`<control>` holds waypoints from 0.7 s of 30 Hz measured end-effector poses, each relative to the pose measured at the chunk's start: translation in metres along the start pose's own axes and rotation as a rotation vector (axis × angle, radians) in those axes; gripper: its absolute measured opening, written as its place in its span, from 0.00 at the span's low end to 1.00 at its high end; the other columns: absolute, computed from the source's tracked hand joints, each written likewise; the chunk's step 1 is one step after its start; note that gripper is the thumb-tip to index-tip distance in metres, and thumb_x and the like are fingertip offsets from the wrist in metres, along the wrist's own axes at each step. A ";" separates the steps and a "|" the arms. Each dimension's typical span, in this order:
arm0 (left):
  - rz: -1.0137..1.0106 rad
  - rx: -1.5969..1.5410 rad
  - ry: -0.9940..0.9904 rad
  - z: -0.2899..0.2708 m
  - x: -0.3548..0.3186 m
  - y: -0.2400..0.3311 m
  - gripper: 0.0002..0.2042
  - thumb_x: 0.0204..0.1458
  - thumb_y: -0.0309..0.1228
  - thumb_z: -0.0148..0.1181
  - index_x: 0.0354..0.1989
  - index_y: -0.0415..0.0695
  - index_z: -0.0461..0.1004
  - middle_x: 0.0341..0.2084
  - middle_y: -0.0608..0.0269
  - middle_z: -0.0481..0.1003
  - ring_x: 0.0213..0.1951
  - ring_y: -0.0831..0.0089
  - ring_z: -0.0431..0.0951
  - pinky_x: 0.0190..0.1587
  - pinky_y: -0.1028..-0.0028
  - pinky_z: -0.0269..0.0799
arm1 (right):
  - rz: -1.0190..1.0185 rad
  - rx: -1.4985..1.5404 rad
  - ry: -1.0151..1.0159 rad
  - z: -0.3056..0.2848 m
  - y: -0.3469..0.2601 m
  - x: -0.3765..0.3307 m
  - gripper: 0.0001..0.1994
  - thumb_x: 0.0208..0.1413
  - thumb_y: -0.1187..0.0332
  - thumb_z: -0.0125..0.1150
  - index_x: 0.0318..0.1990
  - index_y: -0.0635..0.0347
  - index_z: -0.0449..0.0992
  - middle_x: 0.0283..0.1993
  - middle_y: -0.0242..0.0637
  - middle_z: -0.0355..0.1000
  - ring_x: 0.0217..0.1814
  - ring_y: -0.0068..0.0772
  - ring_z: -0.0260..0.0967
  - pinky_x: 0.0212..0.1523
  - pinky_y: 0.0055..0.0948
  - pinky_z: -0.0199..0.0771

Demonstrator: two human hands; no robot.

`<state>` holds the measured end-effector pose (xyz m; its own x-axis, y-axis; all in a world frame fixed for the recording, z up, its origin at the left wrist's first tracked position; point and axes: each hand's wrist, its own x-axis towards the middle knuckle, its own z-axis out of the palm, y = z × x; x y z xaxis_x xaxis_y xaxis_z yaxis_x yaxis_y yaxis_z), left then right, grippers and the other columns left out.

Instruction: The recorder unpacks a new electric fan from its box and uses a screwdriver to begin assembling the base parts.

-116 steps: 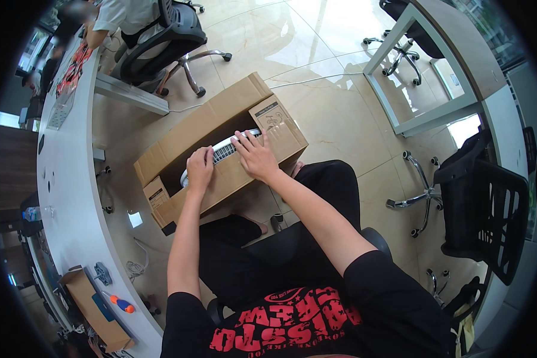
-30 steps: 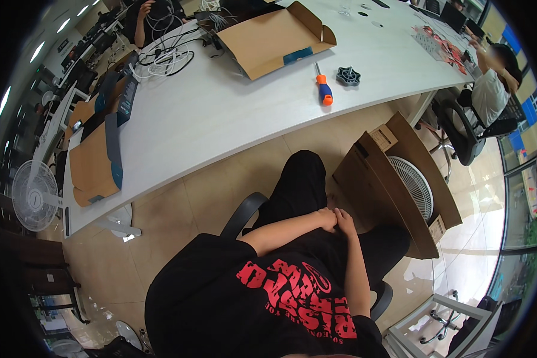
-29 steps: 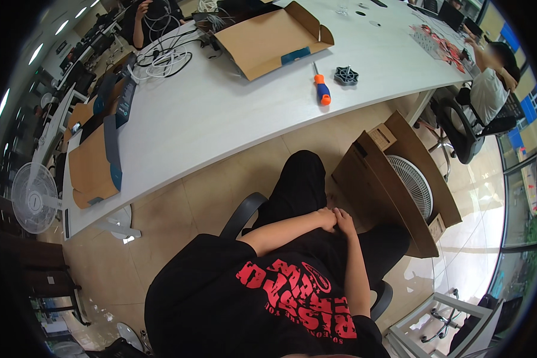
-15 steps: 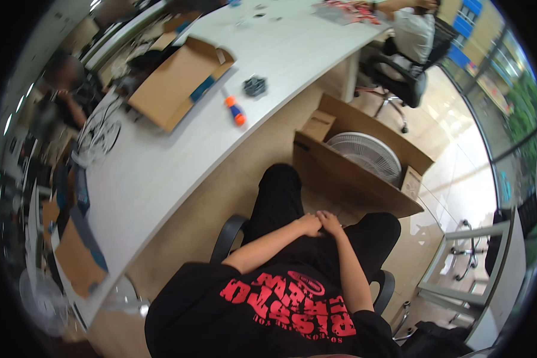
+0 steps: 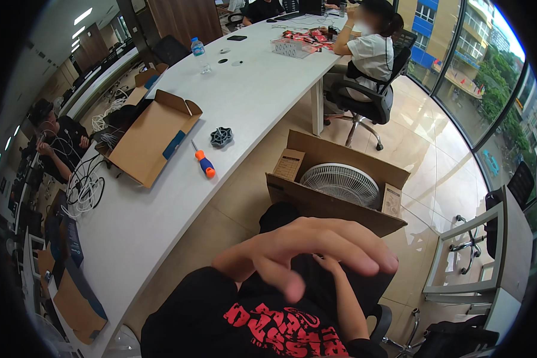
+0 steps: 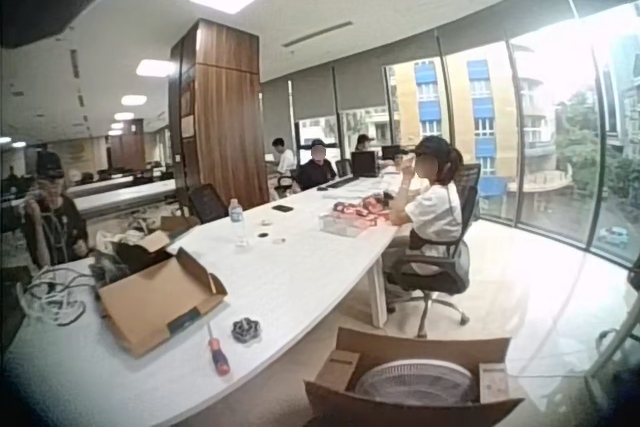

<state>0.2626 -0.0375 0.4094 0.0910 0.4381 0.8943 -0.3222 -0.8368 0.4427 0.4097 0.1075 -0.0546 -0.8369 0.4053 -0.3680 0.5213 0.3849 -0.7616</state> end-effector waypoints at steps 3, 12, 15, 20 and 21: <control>0.404 -0.025 0.220 0.048 0.050 0.002 0.35 0.64 0.57 0.50 0.59 0.31 0.71 0.53 0.34 0.73 0.59 0.47 0.73 0.60 0.54 0.68 | 0.012 -0.012 -0.033 -0.004 -0.008 -0.004 0.23 0.63 0.51 0.59 0.52 0.63 0.80 0.48 0.52 0.80 0.53 0.51 0.78 0.55 0.42 0.75; 0.395 0.080 -0.214 0.043 0.049 0.017 0.50 0.55 0.67 0.52 0.76 0.46 0.41 0.76 0.58 0.44 0.76 0.49 0.41 0.76 0.53 0.45 | 0.028 0.000 -0.099 0.014 0.040 0.012 0.21 0.62 0.49 0.61 0.53 0.54 0.80 0.49 0.47 0.80 0.57 0.51 0.76 0.67 0.52 0.63; 0.410 0.142 -0.189 0.055 0.043 0.021 0.49 0.55 0.67 0.52 0.75 0.46 0.42 0.76 0.58 0.45 0.76 0.50 0.42 0.76 0.53 0.45 | 0.125 -0.140 -0.083 0.022 0.049 0.015 0.22 0.61 0.46 0.59 0.55 0.45 0.80 0.52 0.45 0.80 0.64 0.56 0.70 0.72 0.72 0.35; 0.423 0.269 -0.123 0.060 0.030 0.047 0.48 0.56 0.65 0.52 0.75 0.46 0.44 0.75 0.58 0.46 0.76 0.50 0.43 0.76 0.54 0.46 | 0.030 -0.105 -0.130 0.018 0.015 0.011 0.22 0.62 0.48 0.59 0.55 0.49 0.80 0.52 0.46 0.80 0.61 0.54 0.72 0.69 0.63 0.49; 0.432 0.289 -0.111 0.063 0.030 0.044 0.47 0.56 0.65 0.52 0.75 0.46 0.44 0.75 0.58 0.46 0.75 0.50 0.43 0.75 0.54 0.46 | -0.006 -0.076 -0.142 0.016 0.009 0.010 0.22 0.62 0.50 0.60 0.55 0.54 0.79 0.51 0.48 0.80 0.58 0.52 0.75 0.66 0.54 0.62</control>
<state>0.3104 -0.0822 0.4596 0.1112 0.0090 0.9938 -0.0813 -0.9965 0.0181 0.4034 0.1019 -0.0732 -0.8521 0.2838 -0.4397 0.5233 0.4509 -0.7231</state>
